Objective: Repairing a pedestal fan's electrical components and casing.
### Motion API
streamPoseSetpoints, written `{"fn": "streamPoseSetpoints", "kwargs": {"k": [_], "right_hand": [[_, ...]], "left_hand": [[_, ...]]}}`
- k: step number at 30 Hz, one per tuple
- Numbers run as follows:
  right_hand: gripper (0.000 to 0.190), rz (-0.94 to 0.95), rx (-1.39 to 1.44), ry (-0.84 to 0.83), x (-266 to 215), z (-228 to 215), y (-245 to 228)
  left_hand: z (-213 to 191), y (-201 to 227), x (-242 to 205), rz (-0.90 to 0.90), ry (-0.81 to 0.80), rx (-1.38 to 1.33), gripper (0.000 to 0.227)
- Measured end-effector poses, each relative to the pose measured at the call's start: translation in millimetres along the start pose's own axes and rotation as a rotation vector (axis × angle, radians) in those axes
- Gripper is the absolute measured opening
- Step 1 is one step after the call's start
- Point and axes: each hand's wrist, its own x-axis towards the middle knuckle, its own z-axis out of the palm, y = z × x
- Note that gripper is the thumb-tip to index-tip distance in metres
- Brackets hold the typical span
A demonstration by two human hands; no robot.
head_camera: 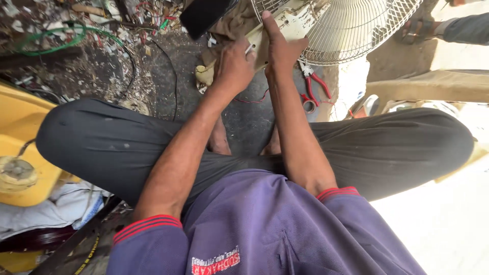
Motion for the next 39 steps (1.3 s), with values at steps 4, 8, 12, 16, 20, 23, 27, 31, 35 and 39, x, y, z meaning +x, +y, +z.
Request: {"fn": "streamPoseSetpoints", "kwargs": {"k": [4, 8, 12, 16, 20, 23, 27, 31, 35, 39], "right_hand": [[0.072, -0.059, 0.142, -0.029, 9, -9, 25], [0.071, 0.013, 0.203, -0.105, 5, -15, 16], [0.076, 0.008, 0.189, -0.094, 4, -14, 16], [0.089, -0.371, -0.406, 0.188, 11, -30, 21], [0.078, -0.241, -0.417, 0.178, 37, -48, 7], [0.077, -0.102, -0.227, 0.13, 62, -58, 0], [0.075, 0.136, -0.357, 0.098, 74, -44, -35], [0.065, 0.134, -0.303, 0.055, 70, -41, -34], [0.057, 0.133, -0.352, 0.066, 57, -44, -44], [0.049, 0.174, -0.333, 0.017, 47, -48, -56]], "left_hand": [[-9, 7, -12, -0.093, -0.198, -0.179, 0.022], [-38, 20, 0, -0.098, -0.098, -0.229, 0.015], [-72, 36, 10, -0.088, -0.112, -0.022, 0.014], [-100, 45, 15, -0.125, -0.068, 0.024, 0.013], [-84, 38, 20, 0.129, 0.126, -0.045, 0.015], [-47, 30, 24, 0.109, 0.023, -0.007, 0.011], [-4, 27, 31, 0.269, 0.175, -0.037, 0.019], [-4, 38, 35, 0.151, 0.026, -0.1, 0.013], [-3, 39, 41, 0.073, -0.021, -0.17, 0.01], [15, 34, 38, 0.158, 0.03, -0.197, 0.027]]}}
